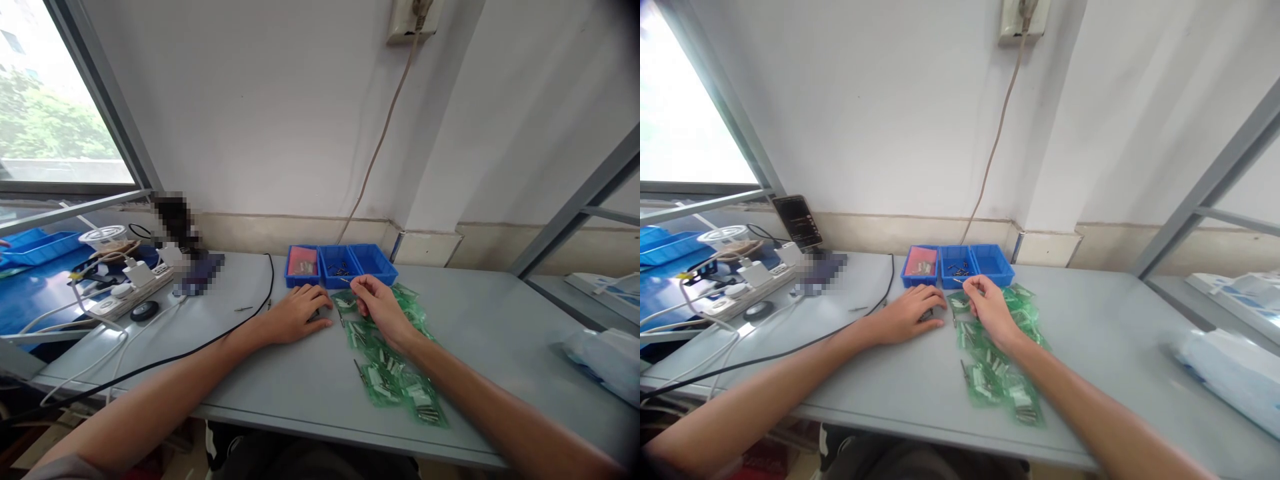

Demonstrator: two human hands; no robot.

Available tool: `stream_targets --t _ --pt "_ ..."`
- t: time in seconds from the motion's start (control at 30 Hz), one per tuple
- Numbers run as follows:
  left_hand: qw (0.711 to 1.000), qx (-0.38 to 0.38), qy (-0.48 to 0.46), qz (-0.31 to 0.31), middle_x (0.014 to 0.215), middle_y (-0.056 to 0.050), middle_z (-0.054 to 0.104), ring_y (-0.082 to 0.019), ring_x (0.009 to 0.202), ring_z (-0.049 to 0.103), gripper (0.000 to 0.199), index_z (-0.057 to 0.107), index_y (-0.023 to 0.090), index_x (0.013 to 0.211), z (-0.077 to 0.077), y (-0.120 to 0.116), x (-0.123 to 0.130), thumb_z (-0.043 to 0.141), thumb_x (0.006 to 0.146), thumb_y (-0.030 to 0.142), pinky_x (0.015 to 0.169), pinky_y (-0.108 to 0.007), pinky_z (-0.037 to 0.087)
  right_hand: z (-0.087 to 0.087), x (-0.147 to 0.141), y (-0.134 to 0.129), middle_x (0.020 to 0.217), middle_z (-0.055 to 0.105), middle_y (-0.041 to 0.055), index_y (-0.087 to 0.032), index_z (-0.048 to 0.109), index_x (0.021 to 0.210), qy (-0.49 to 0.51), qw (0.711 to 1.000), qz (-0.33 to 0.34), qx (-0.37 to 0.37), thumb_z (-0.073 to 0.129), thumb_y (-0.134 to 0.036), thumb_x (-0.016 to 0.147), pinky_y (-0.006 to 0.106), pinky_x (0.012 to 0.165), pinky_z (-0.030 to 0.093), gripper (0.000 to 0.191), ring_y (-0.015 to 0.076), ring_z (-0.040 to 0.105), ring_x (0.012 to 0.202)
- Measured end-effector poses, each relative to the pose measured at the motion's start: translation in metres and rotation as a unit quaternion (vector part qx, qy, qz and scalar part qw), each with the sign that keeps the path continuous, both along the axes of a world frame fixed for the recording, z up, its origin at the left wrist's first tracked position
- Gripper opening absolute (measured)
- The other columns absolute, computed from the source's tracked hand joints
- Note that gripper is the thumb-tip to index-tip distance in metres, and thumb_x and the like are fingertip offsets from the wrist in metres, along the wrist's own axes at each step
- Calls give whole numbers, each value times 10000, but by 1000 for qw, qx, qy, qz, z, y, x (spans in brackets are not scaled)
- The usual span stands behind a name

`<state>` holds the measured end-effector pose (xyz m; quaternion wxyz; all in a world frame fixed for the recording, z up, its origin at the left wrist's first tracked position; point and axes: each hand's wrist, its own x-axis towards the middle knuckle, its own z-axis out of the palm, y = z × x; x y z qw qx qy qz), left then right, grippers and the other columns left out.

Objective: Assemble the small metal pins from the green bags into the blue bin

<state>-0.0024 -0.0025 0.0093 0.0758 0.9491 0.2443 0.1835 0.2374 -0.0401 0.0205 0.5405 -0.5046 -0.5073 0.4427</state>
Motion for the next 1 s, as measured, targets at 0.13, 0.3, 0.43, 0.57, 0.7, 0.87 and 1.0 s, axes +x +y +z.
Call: stream_targets --t 0.13,0.3,0.43,0.57,0.7,0.87,1.0 --pt "1000 6 -1 -2 1320 -84 623 -263 1182 565 289 616 247 1302 -2 1 0 519 1119 449 1055 -420 446 0 0 0 660 510 -53 -233 618 882 -26 1000 5 2 761 -667 829 278 524 317 460 132 425 565" --pt "1000 11 -9 2 1330 -91 614 -270 1190 565 297 608 247 1318 -1 1 0 532 1112 447 1054 -421 450 3 -1 -2 647 447 -43 -230 543 703 13 1000 13 -25 719 -706 869 294 523 305 534 126 372 549" --pt "999 31 -13 37 1314 -104 609 -286 1196 560 362 609 232 1321 -2 1 0 565 1087 505 1046 -432 452 5 1 -2 619 399 -53 -240 502 675 79 996 21 -35 759 -693 851 302 512 292 549 126 327 534" --pt "996 52 -1 72 1284 -110 610 -291 1164 565 445 602 206 1312 -5 1 1 569 1068 577 1023 -435 459 7 3 -2 716 507 -22 -229 579 731 108 993 6 -37 825 -598 815 297 517 334 451 124 392 569" --pt "991 71 12 110 1266 -122 606 -304 1126 572 513 598 191 1298 -8 0 3 558 1052 638 1002 -456 465 5 5 0 828 599 21 -219 647 781 99 994 -20 -35 846 -531 786 290 532 377 370 135 460 630" --pt "983 89 19 157 1195 -123 618 -310 1068 588 529 601 193 1219 -8 -3 5 546 1036 686 938 -446 472 4 7 3 702 541 -10 -225 599 739 110 992 -14 -52 818 -575 795 293 508 345 417 127 414 568" --pt "974 111 19 198 1125 -116 622 -312 1017 595 532 589 194 1143 -13 -5 8 575 1010 710 869 -426 465 5 7 3 666 469 -32 -236 527 701 116 992 -3 -50 799 -586 823 298 513 338 460 127 393 555"
